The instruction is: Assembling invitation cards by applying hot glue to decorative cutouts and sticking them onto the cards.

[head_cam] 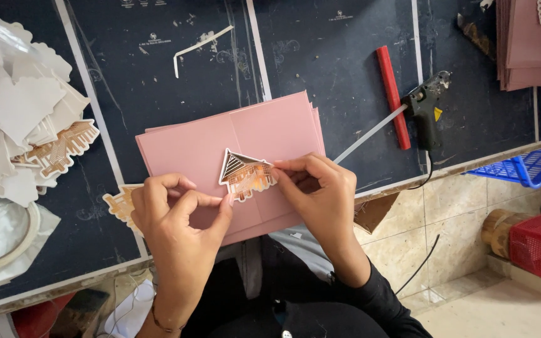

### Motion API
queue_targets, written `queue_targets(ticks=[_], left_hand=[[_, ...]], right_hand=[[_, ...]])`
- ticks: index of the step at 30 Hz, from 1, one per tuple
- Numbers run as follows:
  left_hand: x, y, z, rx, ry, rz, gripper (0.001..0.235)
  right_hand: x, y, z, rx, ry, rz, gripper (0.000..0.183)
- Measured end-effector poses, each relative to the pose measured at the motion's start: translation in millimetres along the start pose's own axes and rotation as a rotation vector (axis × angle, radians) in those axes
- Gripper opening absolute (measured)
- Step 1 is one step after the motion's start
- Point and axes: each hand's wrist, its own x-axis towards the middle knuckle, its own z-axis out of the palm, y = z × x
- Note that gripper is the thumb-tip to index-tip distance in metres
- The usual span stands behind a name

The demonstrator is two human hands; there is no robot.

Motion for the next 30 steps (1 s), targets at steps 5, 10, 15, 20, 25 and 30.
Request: queue_targets(ticks=[5, 10, 15, 20, 25, 30], left_hand=[[0, 1, 0, 0.018, 0.009, 0.008, 0.024], [1, 2, 1, 0.04, 0.011, 0.011, 0.026], [2, 3, 0, 0.083, -0.013, -0.017, 0.026], [8, 5, -2, 0.185, -0.068, -0.042, 0.027], [15, 3, -12, 0.308, -0.094, 0.009, 0.048], [56, 60, -56, 0.133, 0.004, 0.283, 0.051]], right_hand=[[0, 1, 0, -0.011, 0.0, -0.006, 0.004], [1, -1, 0, -0.015, -0.007, 0.001, 0.003], [1, -3, 0, -0.018, -0.015, 0.028, 0.004], [2, -4, 0, -0.08, -0.047, -0.037, 0.011], [4, -3, -7, -0.235, -0.081, -0.026, 0.025], [0, 7, -23, -0.151, 0.024, 0.022, 0.022]])
